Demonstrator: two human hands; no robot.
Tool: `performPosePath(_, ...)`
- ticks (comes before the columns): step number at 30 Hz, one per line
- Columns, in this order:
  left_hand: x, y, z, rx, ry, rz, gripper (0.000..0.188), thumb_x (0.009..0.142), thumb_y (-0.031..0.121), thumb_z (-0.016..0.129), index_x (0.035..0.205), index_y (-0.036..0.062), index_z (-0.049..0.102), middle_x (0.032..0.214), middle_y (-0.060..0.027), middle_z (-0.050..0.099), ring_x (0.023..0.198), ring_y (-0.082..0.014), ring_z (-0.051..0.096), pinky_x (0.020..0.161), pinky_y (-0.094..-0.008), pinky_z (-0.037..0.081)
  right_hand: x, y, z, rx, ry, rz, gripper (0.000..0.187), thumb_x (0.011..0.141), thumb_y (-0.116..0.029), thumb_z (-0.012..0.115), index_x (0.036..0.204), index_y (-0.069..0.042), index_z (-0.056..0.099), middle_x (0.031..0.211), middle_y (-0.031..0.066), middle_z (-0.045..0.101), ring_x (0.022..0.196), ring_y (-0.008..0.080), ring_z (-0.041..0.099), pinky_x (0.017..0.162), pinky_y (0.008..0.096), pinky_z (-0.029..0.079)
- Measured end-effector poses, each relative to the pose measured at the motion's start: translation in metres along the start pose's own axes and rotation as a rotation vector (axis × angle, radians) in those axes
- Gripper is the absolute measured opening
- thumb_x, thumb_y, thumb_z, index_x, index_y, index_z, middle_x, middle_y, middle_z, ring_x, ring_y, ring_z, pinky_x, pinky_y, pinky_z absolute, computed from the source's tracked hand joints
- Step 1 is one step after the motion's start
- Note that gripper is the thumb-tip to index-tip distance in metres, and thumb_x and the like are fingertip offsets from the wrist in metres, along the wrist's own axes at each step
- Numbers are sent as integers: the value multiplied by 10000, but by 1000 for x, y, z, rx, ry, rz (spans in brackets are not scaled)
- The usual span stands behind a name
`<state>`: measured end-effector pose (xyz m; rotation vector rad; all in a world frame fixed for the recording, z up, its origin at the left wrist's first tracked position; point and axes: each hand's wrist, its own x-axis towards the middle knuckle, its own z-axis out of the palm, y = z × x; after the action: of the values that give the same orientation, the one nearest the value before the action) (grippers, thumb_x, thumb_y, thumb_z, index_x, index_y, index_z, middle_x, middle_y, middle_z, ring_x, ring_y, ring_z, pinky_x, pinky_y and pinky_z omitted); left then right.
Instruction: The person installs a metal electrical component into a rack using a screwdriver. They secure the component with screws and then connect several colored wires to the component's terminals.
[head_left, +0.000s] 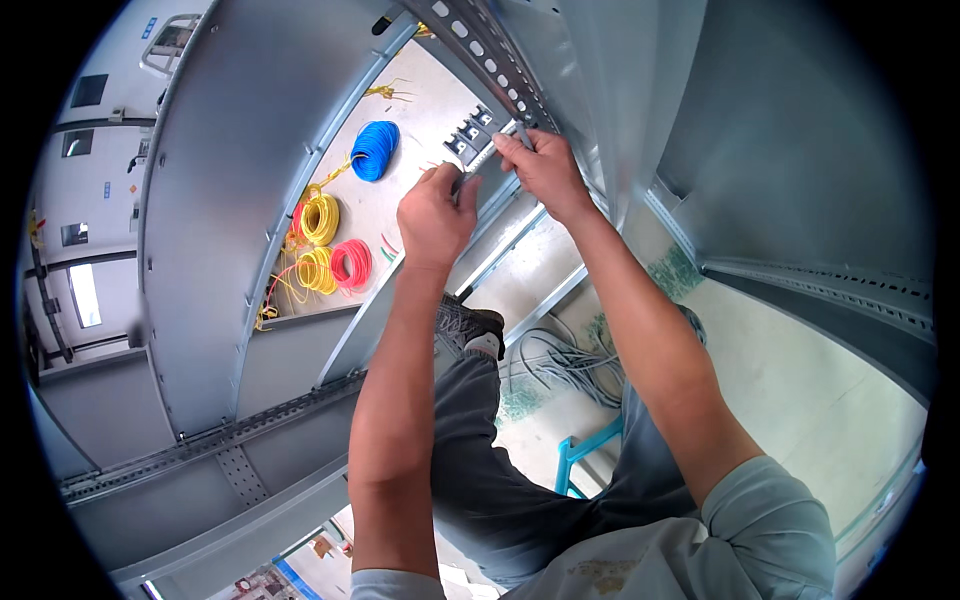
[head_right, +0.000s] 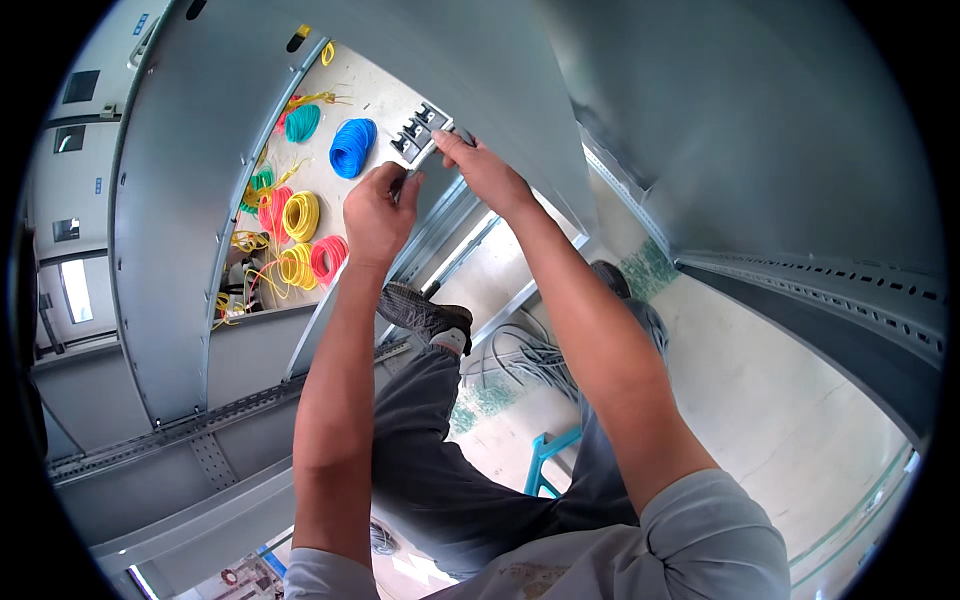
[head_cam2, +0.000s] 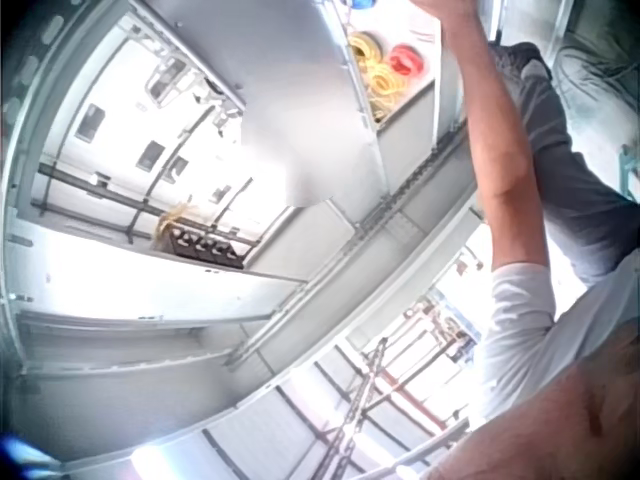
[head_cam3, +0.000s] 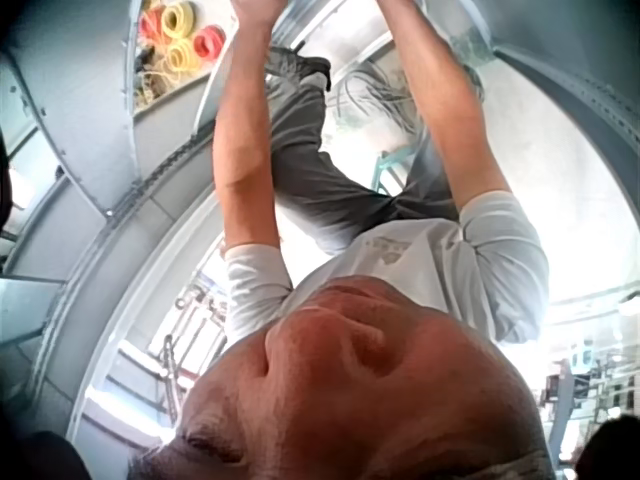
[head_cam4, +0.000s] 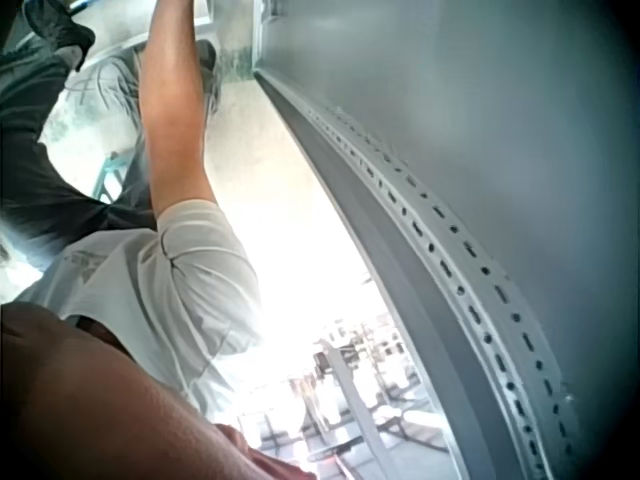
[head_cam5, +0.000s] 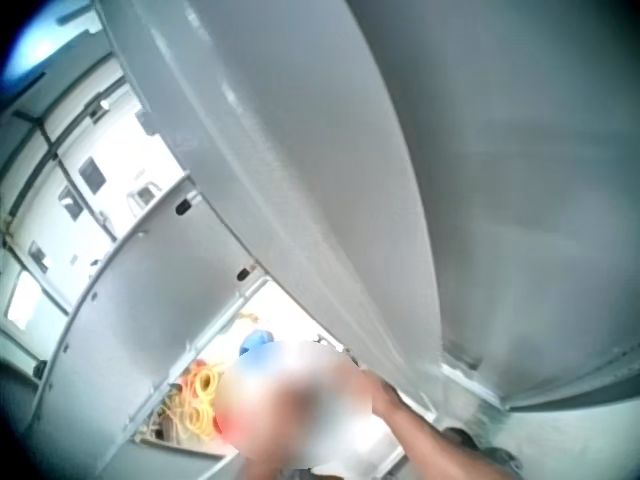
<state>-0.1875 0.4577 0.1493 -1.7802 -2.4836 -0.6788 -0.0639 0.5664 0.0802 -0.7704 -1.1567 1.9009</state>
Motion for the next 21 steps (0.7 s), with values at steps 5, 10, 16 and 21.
performPosePath(5, -4, 1, 9, 31, 103, 62, 202, 857, 211, 758, 868, 20, 692, 753, -146, 653, 622, -282, 634, 596, -360, 495, -1, 2, -4, 5, -49, 79, 330, 969, -399, 650, 823, -106, 615, 698, -51, 527, 601, 38, 410, 562, 223, 345)
performPosePath(10, 12, -18, -15, -229, -226, -10, 215, 875, 209, 764, 919, 0, 733, 687, -127, 662, 563, -150, 581, 564, -314, 472, 3, 5, 1, 40, 10, 1, 315, 964, -313, 695, 778, -70, 618, 654, -37, 542, 482, 16, 389, 432, 213, 292)
performPosePath(16, 4, -13, -5, -168, -76, -56, 273, 864, 247, 791, 897, -15, 726, 635, -90, 629, 561, -100, 545, 553, -288, 456, 0, 2, 0, 35, -16, 32, 306, 970, -311, 691, 802, -64, 623, 656, -39, 540, 493, 19, 403, 434, 213, 292)
performPosePath(21, 4, -4, -6, -163, -57, -183, 360, 850, 327, 801, 889, -23, 728, 644, -89, 636, 569, -114, 559, 572, -284, 470, -2, 10, 0, 363, -80, 106, 340, 1020, -380, 601, 878, -72, 605, 705, -15, 559, 485, 27, 386, 420, 206, 272)
